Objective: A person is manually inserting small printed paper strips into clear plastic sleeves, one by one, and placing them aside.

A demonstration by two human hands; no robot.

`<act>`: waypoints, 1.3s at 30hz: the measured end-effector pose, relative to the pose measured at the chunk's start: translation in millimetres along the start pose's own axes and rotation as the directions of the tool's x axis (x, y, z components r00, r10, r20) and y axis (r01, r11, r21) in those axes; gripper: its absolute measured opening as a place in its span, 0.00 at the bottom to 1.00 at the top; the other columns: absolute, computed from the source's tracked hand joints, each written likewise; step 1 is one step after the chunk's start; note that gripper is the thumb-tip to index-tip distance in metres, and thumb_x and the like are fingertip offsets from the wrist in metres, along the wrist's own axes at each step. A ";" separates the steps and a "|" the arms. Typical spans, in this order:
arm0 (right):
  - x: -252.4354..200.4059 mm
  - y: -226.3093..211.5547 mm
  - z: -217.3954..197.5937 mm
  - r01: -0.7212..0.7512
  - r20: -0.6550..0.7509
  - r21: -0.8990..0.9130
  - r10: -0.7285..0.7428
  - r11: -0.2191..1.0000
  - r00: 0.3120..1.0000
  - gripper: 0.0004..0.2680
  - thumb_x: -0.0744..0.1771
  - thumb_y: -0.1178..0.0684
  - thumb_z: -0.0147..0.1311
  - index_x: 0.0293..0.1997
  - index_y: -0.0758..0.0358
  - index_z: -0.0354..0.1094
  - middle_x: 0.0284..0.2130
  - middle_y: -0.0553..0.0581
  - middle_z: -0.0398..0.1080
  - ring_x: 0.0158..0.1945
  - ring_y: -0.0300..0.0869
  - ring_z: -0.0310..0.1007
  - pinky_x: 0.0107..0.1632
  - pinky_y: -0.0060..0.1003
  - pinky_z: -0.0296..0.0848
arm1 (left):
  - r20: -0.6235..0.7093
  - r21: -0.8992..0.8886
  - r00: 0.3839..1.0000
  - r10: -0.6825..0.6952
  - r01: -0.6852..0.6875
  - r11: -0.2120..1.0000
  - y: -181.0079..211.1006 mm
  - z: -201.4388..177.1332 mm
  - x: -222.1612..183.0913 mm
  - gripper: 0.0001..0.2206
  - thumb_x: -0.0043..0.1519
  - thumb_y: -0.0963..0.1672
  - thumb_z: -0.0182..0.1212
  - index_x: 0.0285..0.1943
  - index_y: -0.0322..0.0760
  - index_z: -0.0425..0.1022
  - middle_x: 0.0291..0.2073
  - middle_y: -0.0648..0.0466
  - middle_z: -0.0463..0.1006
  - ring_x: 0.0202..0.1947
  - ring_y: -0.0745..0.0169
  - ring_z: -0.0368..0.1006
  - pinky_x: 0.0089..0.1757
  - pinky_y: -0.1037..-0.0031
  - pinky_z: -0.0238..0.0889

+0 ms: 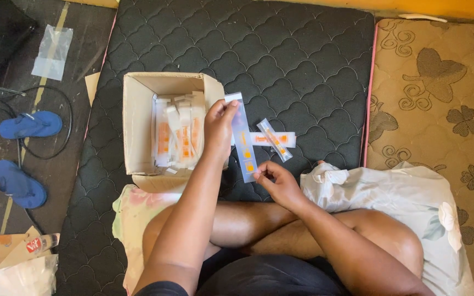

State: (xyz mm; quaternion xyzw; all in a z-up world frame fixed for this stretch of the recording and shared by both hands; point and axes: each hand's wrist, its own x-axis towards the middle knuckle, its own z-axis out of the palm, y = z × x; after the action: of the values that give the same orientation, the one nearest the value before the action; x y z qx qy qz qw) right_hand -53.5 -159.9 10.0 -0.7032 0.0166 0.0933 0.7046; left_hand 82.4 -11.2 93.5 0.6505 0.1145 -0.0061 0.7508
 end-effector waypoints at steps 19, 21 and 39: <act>-7.6 -6.1 13.9 -0.141 0.005 0.376 0.150 0.916 0.989 0.04 0.65 0.61 0.61 0.32 0.70 0.79 0.25 0.59 0.72 0.34 0.40 0.70 0.45 0.37 0.74 | 0.313 0.039 0.930 -0.192 0.190 0.981 -41.2 -28.6 -51.3 0.33 0.67 0.61 0.44 0.67 0.35 0.68 0.53 0.42 0.76 0.48 0.60 0.72 0.48 0.72 0.67; -4.8 12.2 13.8 -0.107 -0.099 0.397 0.158 0.911 0.982 0.04 0.66 0.61 0.60 0.34 0.73 0.79 0.24 0.59 0.68 0.32 0.41 0.68 0.42 0.37 0.73 | 0.115 0.225 0.986 -0.117 0.089 0.970 -54.7 -39.4 -82.8 0.18 0.71 0.53 0.48 0.51 0.37 0.74 0.44 0.46 0.74 0.48 0.55 0.68 0.53 0.66 0.60; 6.7 3.1 6.1 -0.065 -0.404 0.508 0.304 0.859 0.863 0.05 0.65 0.60 0.59 0.40 0.68 0.78 0.18 0.57 0.68 0.23 0.39 0.67 0.34 0.31 0.66 | 0.170 0.132 0.980 -0.102 0.080 0.988 -92.7 -52.6 -116.8 0.10 0.69 0.44 0.57 0.34 0.35 0.74 0.24 0.49 0.78 0.29 0.62 0.75 0.41 0.70 0.71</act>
State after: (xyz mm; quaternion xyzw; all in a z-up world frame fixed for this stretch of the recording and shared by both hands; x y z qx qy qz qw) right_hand -48.1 -153.1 6.0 -0.5034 0.2790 -0.0180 0.8176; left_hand -54.6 9.8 17.4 0.6870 0.0770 -0.1051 0.7149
